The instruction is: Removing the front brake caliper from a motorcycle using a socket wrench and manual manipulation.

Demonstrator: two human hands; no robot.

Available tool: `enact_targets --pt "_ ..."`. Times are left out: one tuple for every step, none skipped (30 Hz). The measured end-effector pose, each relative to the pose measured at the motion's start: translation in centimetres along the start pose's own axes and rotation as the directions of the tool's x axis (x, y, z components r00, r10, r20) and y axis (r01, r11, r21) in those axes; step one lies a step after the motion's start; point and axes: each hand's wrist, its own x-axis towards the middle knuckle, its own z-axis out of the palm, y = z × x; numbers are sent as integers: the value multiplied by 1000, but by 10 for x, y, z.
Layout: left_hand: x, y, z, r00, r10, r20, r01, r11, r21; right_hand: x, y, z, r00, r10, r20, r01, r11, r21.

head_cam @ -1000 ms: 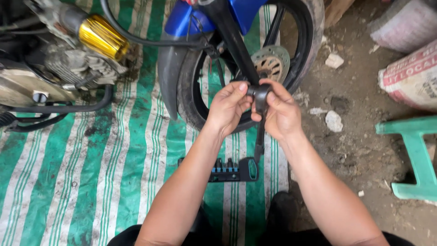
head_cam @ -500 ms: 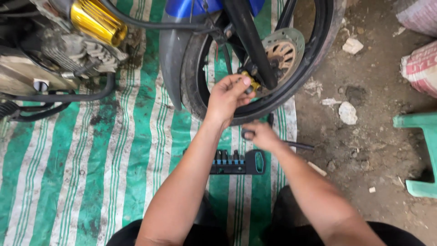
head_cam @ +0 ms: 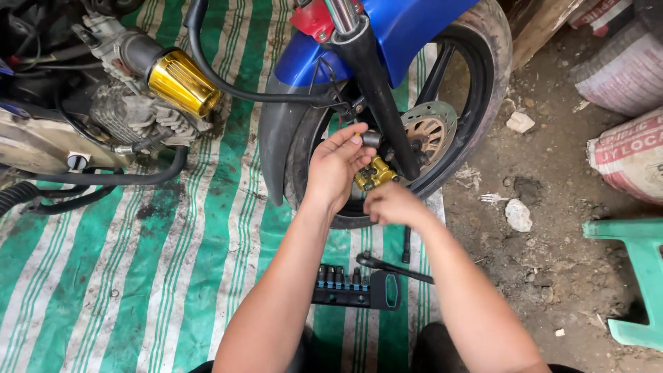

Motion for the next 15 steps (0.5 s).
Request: enact_targets --pt "0 -1 1 1000 2 0 -2 1000 -2 -19 -26 -21 1000 0 0 0 1000 -3" --pt "0 -1 1 999 42 -2 -42 999 -18 -38 -52 -42 999 -38 -20 38 999 -35" --pt "1 0 1 997 83 -3 -83 996 -30 -55 -79 -62 996 -80 -40 77 995 -65" --pt "6 -3 -1 996 86 -3 -86 996 -29 -63 -92 -66 996 -83 -40 81 995 -66" --pt "9 -7 -4 995 102 -10 -102 994 -48 -72 -104 -69 964 -143 -225 138 990 -41" --pt "13 -11 -6 993 117 -16 -118 991 -68 -81 -116 -71 895 -192 -402 198 980 -28" --pt "12 -12 -3 993 117 -14 -118 991 -67 -74 -110 -68 894 -192 -404 198 980 -27" --pt "12 -13 0 993 119 -22 -120 992 -49 -66 -104 -64 807 -304 -506 375 926 42" --pt "13 -13 4 991 128 -27 -129 991 -36 -59 -100 -63 689 -393 -609 547 833 81" --pt "16 -17 6 991 134 -22 -135 990 -39 -51 -98 -59 684 -398 -611 550 832 74" --pt "17 -22 8 990 137 -31 -138 990 -20 -44 -96 -53 682 -357 -638 560 817 141" --pt "19 -27 9 989 140 -39 -140 990 -1 -37 -93 -48 680 -314 -663 569 797 206" --pt "15 -24 10 989 141 -41 -142 990 -4 -35 -94 -47 681 -316 -661 568 798 203" --pt "12 -20 11 987 142 -69 -139 989 45 -33 -95 -46 681 -297 -669 550 810 201" --pt "9 -15 12 984 145 -99 -135 986 97 -30 -97 -45 682 -277 -677 534 821 201"
